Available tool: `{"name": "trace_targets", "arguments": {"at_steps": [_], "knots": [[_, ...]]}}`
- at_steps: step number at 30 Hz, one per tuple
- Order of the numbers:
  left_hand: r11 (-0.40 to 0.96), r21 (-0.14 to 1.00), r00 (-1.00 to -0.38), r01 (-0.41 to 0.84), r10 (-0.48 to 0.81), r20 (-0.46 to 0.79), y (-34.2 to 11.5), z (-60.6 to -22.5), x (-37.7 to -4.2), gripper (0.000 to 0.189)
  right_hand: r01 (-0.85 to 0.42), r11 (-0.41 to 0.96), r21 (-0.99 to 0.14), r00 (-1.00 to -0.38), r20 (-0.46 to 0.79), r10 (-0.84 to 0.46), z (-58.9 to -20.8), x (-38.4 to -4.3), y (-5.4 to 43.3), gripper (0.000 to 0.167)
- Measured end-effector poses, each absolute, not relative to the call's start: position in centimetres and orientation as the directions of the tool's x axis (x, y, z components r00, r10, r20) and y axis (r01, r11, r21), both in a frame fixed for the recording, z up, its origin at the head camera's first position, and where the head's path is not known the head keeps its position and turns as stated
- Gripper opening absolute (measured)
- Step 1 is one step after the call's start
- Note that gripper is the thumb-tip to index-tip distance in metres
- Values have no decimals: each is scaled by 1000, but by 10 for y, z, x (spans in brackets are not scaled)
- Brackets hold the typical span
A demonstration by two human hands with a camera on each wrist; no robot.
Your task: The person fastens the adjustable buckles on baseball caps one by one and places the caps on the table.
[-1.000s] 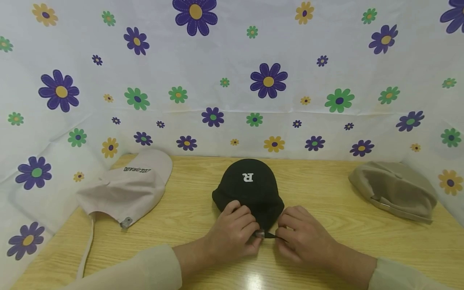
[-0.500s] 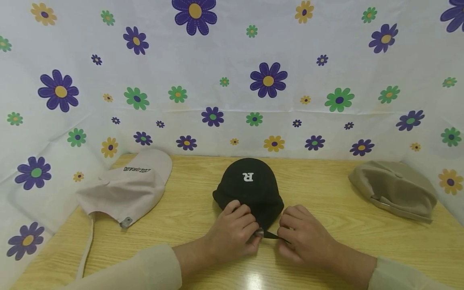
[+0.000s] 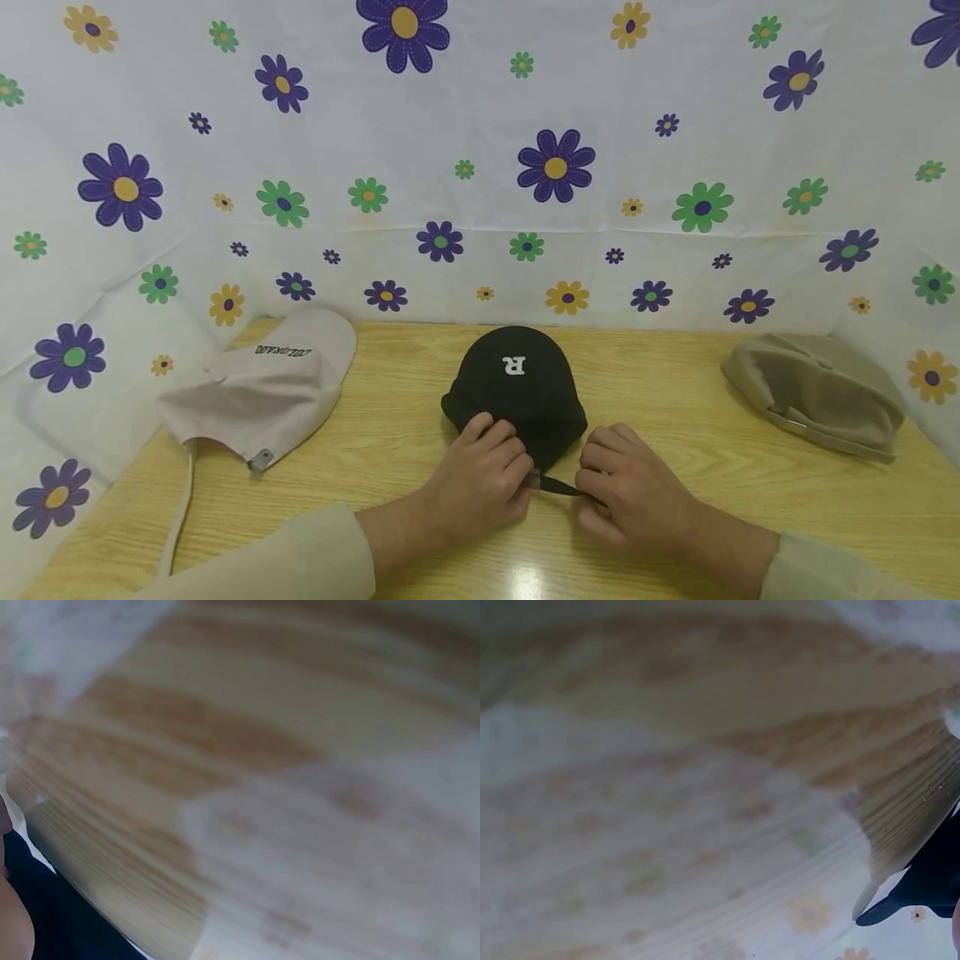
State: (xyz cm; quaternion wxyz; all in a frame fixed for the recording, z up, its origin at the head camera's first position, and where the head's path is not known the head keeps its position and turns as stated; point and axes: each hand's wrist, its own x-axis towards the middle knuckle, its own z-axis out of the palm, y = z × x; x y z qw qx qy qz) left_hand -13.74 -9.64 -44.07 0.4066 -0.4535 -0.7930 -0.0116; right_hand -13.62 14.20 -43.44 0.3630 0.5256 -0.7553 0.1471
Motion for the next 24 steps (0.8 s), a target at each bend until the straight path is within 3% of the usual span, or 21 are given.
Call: {"name": "trace_targets", "arguments": {"at_steps": [9,18,24], "knots": [[577,-380,-208,723,706,677,-95,-441,-138,11,-879,455,143,-217,729,-649,-435,-138,141,6],[563,-404,-201,721,728,656,-96,-442,-140,11,-827,551,111,-339,684,-646,-433,-135,143,3],[561,-406,-192,721,726,661,-96,-443,-140,12,-776,623,99,-438,625,-646,-433,-133,144,9]]}}
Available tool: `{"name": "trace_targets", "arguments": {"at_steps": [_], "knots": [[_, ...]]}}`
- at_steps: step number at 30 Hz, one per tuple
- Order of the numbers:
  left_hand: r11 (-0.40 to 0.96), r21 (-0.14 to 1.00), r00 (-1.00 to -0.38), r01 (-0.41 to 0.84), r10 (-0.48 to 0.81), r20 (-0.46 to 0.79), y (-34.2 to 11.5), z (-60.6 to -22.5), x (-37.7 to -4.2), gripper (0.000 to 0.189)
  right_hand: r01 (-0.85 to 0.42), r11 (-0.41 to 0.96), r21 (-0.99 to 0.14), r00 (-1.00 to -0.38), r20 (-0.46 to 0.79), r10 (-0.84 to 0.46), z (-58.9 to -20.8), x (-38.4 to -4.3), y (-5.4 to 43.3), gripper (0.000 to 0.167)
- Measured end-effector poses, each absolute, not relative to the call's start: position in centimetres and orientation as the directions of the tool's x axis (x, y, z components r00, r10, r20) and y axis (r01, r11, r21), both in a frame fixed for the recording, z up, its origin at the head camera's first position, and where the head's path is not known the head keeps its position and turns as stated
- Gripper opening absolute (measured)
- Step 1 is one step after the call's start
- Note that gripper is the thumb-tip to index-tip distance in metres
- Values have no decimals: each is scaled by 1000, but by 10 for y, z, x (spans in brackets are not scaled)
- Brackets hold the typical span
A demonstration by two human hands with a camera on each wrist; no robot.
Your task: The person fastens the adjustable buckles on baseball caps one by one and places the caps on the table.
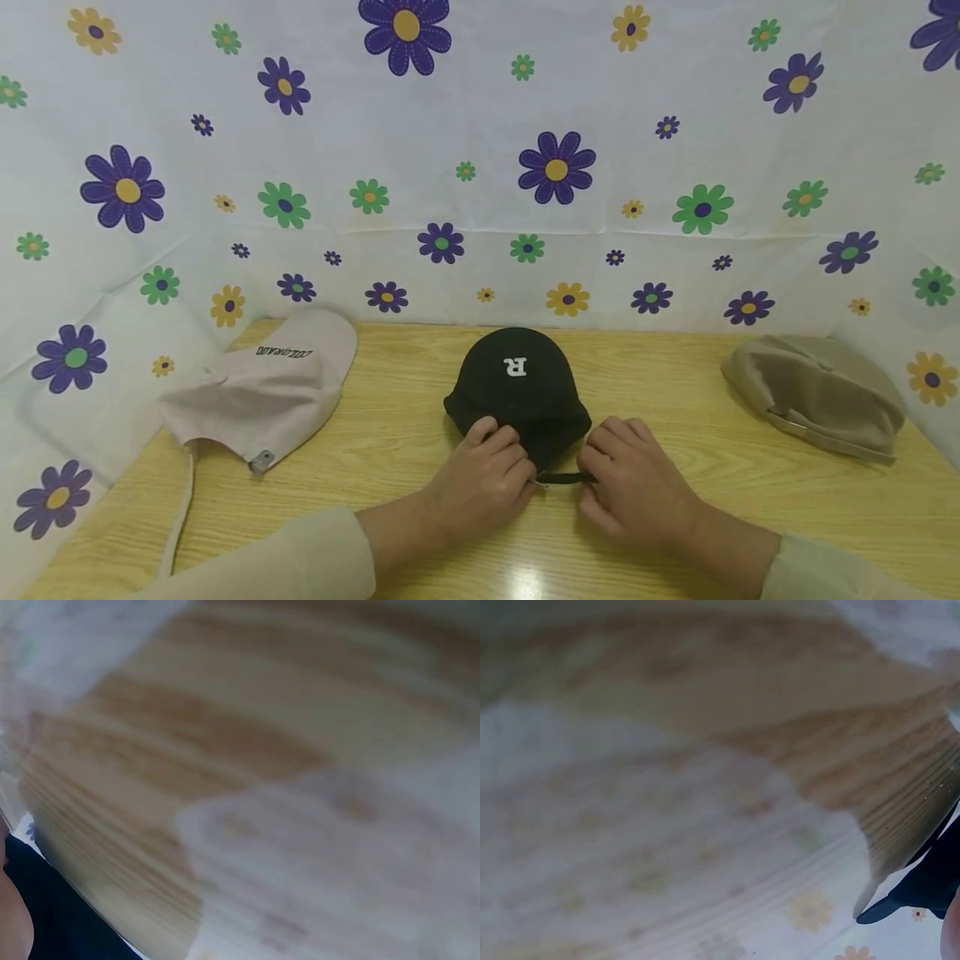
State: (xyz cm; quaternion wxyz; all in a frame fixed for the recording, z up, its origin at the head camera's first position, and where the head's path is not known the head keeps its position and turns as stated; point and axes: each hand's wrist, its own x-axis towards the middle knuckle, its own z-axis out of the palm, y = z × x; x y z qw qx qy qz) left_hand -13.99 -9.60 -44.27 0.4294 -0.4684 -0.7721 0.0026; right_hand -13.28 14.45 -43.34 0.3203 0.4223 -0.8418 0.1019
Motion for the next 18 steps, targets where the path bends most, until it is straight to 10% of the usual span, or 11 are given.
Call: {"name": "trace_targets", "arguments": {"at_steps": [18], "knots": [[520,-408,-181,750,755,630,-91,-442,-133,8,-850,523,63,-408,549,-729,-436,-130,141,46]]}}
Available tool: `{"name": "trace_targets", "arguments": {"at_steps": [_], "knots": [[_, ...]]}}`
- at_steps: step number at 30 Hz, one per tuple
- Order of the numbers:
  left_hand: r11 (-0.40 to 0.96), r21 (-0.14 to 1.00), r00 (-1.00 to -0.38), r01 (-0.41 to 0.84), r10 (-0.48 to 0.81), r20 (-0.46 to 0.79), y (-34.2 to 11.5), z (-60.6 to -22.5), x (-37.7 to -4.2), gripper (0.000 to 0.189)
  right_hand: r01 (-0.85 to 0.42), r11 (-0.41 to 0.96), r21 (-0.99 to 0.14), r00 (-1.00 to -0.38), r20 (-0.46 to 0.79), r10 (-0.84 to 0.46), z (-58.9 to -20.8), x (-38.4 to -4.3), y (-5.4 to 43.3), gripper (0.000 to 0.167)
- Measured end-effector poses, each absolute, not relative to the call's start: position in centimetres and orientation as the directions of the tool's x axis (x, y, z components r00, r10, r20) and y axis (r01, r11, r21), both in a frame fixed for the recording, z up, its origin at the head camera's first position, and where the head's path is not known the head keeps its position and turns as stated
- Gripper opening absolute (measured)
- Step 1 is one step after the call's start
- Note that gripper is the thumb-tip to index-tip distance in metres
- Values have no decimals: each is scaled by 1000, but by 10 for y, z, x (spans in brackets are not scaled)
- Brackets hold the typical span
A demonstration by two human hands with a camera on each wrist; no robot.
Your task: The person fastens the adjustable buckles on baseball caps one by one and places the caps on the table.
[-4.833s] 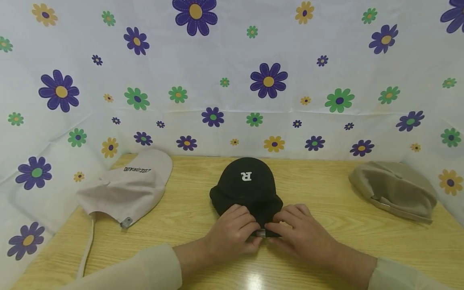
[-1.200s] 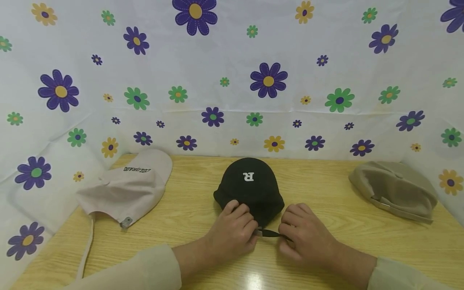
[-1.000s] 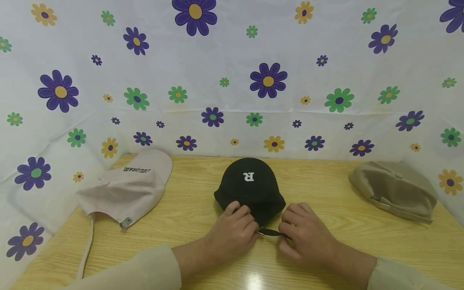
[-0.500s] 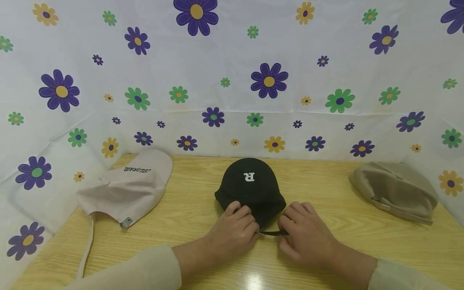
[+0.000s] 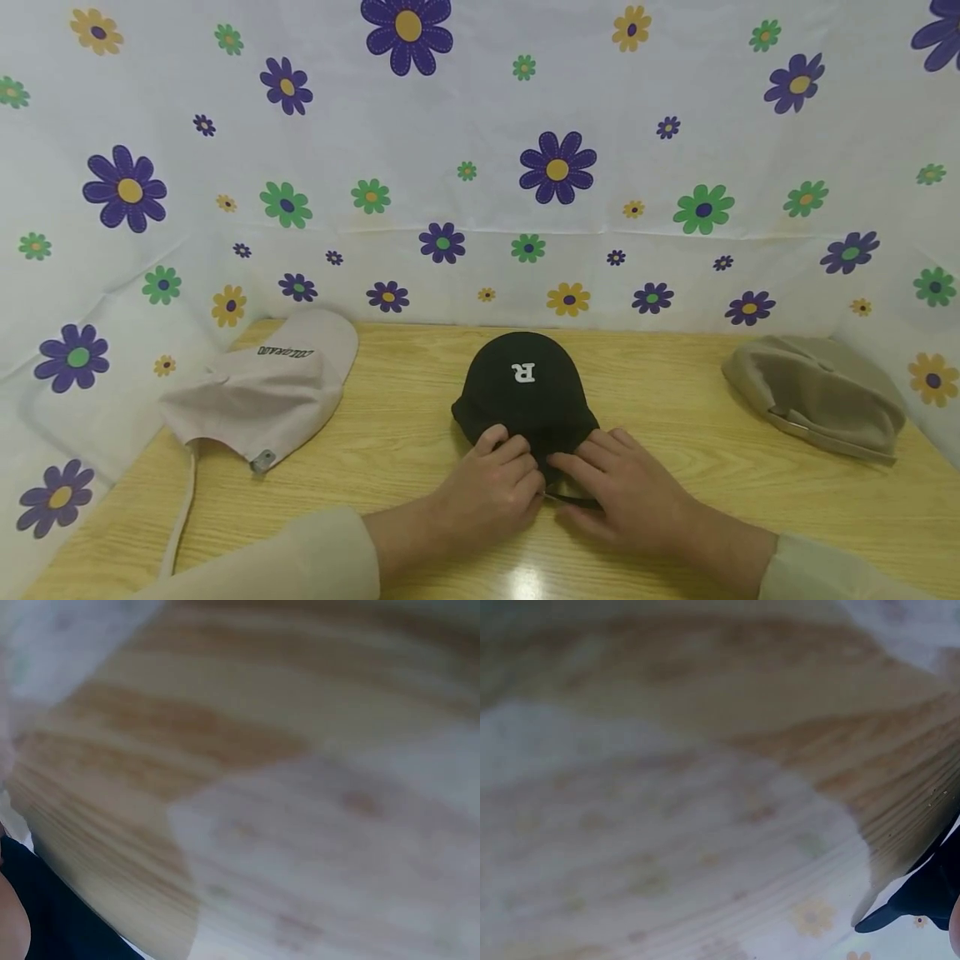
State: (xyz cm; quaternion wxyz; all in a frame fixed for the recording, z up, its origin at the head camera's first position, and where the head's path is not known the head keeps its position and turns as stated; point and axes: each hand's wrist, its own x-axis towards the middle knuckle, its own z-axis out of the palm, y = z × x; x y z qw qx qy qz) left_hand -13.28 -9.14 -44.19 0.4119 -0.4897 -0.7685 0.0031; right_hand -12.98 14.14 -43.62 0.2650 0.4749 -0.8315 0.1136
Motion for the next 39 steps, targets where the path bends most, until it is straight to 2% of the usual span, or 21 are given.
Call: {"name": "trace_targets", "arguments": {"at_steps": [9,21,29,33,39], "knots": [[517,-415,-167,749,753,637,-86,-444,-130,8,-857,509,84,-380,565,-733,-438,-131,141,44],[510,-412,-119,755,725,678,-82,-446,-132,17,-875,462,146,-292,602,-743,-436,-134,137,26],[518,-431,-141,739,745,652,-82,-445,-133,14,-857,467,217,-258,604,-754,-439,-135,139,19],[520,-426,-161,740,752,639,-82,-445,-132,13,-851,472,229,-260,598,-758,-440,-136,139,26],[521,-418,-165,744,749,641,-83,-443,-131,10,-846,485,221,-283,584,-761,-440,-134,140,14]]}}
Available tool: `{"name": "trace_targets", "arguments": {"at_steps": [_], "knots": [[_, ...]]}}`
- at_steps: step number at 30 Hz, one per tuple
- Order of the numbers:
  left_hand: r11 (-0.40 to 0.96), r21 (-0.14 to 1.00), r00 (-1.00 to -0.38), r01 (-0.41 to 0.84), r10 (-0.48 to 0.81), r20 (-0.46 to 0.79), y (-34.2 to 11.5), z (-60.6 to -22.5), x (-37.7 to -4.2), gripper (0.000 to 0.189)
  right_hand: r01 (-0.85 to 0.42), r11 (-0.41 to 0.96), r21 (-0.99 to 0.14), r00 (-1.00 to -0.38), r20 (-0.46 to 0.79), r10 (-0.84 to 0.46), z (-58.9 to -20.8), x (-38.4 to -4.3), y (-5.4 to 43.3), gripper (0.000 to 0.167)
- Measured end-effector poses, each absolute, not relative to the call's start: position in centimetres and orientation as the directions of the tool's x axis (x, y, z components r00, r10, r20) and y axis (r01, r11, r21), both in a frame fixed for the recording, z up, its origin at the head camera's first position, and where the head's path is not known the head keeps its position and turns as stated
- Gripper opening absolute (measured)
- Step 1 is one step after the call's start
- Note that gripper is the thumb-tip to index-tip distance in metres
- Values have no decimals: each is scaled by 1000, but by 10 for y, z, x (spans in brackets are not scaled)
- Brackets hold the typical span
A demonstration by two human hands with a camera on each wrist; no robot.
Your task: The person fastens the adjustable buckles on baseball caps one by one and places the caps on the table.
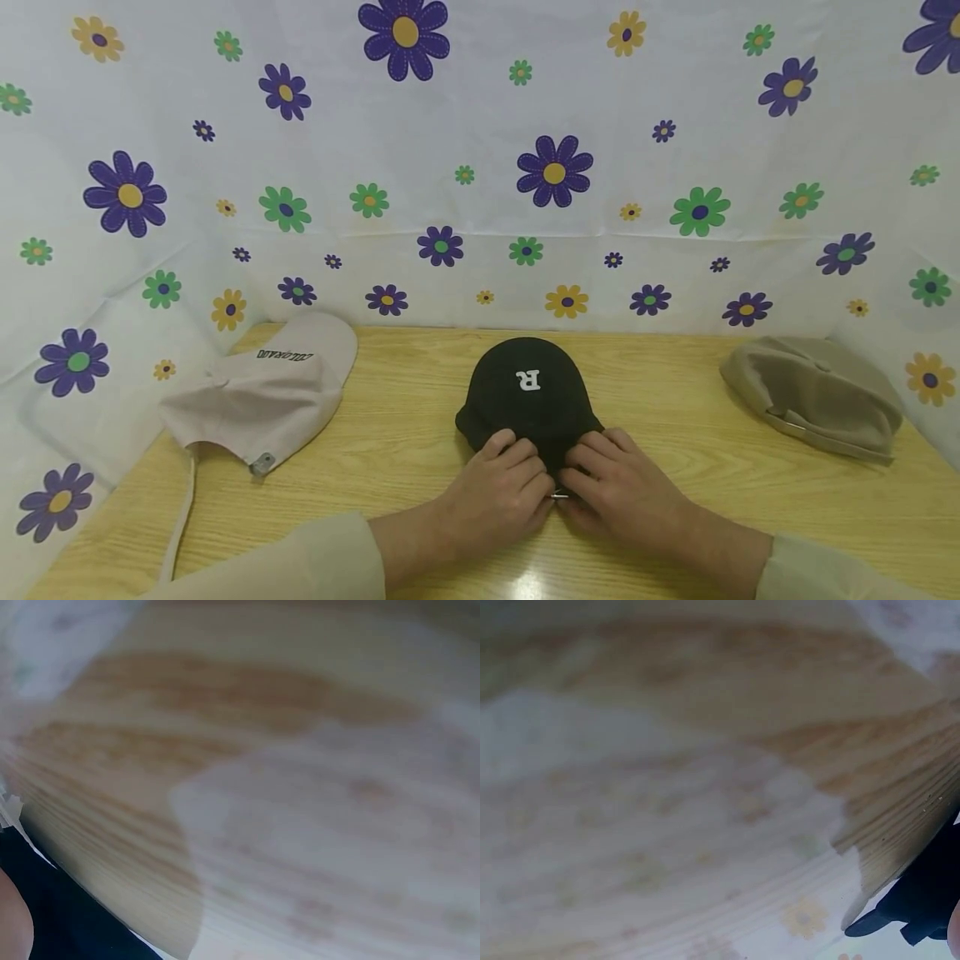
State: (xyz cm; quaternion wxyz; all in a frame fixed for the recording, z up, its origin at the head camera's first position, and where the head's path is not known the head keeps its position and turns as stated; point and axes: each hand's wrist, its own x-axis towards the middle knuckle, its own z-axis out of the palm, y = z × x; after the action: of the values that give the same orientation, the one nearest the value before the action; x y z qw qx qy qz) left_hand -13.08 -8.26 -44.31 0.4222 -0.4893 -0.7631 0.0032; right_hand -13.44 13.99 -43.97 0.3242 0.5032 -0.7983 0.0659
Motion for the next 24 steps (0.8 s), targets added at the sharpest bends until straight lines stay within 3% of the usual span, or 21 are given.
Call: {"name": "trace_targets", "arguments": {"at_steps": [24], "knots": [[513,-349,-191,784,735,651,-84,-439,-132,9,-836,507,209,-323,559,-764,-438,-133,141,13]]}}
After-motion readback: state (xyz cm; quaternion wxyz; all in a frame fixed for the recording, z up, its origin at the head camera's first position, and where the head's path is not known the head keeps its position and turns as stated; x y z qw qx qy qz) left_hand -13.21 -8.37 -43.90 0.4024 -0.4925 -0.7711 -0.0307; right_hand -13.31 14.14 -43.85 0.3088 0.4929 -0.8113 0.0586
